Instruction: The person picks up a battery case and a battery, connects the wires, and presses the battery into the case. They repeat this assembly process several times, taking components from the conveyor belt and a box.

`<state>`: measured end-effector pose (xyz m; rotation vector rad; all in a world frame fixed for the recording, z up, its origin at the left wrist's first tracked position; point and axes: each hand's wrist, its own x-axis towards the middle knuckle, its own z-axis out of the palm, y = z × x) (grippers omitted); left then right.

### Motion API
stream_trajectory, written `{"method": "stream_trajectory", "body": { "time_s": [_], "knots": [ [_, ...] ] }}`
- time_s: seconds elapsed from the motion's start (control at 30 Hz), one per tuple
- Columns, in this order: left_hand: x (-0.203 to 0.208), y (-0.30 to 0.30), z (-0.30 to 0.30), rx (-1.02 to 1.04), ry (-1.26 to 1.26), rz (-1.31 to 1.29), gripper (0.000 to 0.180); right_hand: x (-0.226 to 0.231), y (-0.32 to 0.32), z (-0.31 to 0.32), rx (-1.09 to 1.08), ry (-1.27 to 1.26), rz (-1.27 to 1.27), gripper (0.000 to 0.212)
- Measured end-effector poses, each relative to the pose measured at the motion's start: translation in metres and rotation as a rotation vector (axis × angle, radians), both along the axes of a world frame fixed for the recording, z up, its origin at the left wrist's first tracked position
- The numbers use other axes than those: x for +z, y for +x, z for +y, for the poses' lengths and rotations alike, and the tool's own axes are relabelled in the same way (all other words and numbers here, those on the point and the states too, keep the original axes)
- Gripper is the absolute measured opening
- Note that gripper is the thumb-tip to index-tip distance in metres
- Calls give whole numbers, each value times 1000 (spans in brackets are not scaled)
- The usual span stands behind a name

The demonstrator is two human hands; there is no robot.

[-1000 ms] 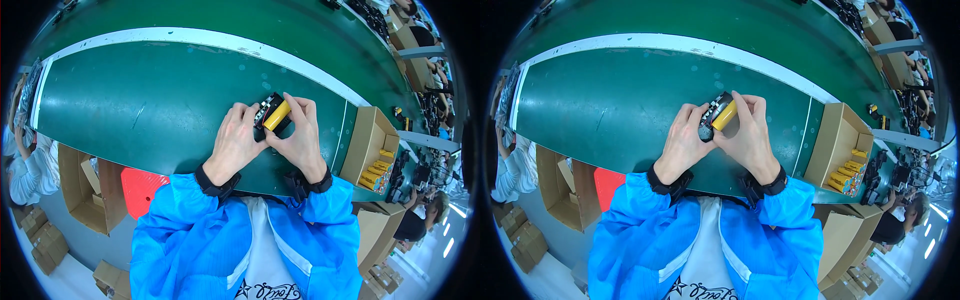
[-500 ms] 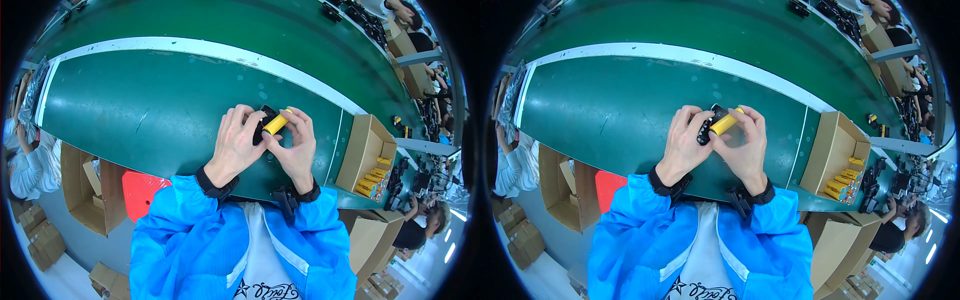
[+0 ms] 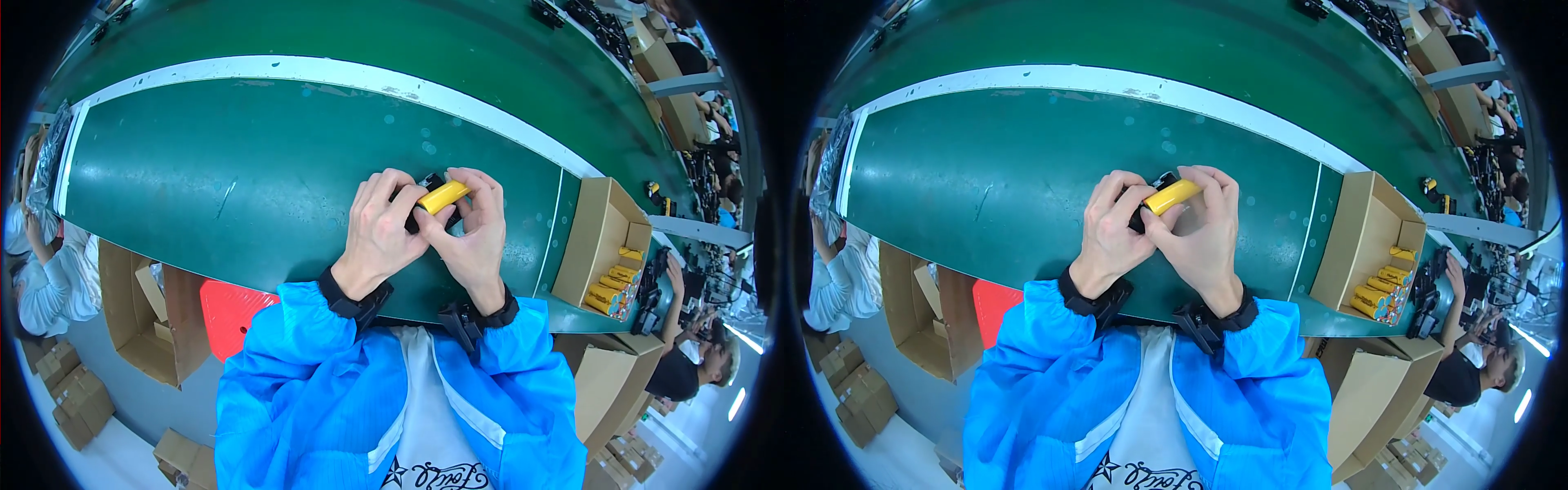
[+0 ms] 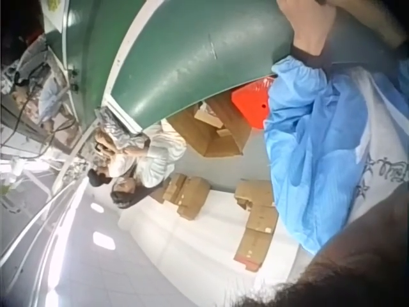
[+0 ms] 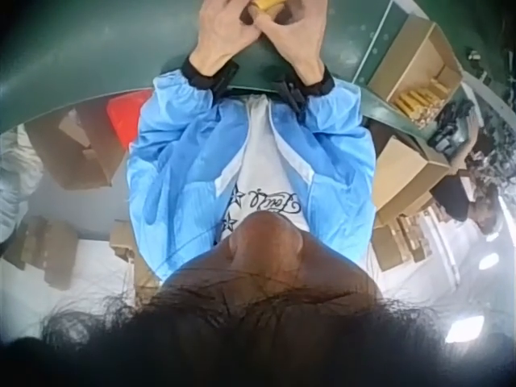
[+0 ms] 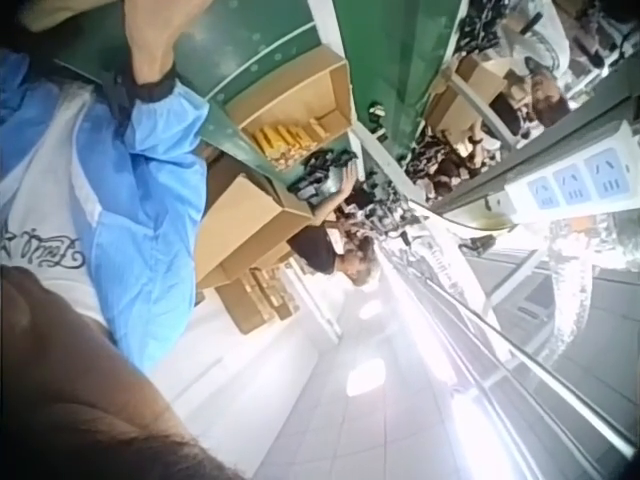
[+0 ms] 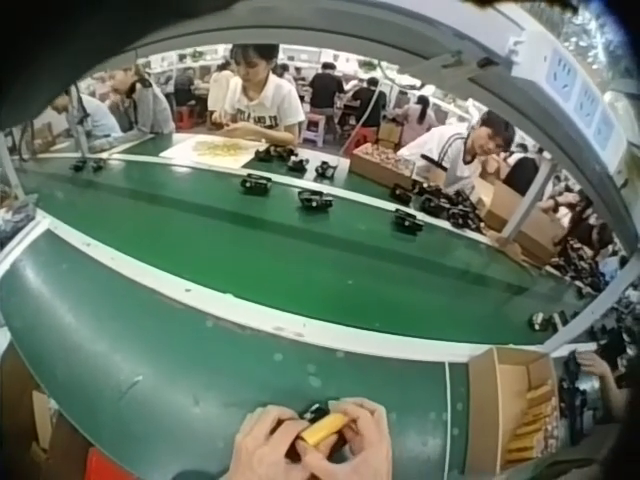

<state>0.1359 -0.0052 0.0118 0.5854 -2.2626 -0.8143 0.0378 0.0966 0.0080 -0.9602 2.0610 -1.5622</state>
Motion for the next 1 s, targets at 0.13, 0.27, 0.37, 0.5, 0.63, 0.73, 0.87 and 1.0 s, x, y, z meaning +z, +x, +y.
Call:
{"method": "stream_trajectory", "body": {
  "time_s": [0.13,0.27,0.37,0.5,0.63,0.73,0.87,1.0],
  "knots": [
    [-5,1,-1,-1,12,21,28,3,1,-3,-20,5,17,59],
    [-5,4,-2,1,23,29,28,17,-7,-2,20,92,161,56],
    [-5,6,-2,-14,-12,2,29,33,-10,-4,80,286,243,56],
    [-5,7,-3,-31,-44,-30,30,43,-7,-11,111,445,333,58],
    [-6,9,-3,-26,-7,-81,29,46,-4,-12,127,446,370,58],
    [-2,13,-5,-48,39,-117,29,43,2,-7,110,413,332,56],
    [1,17,-13,-129,84,-137,29,43,0,-3,101,418,436,52],
    [-1,19,-14,-163,87,-130,31,46,2,-4,32,430,575,51]
  ]
}}
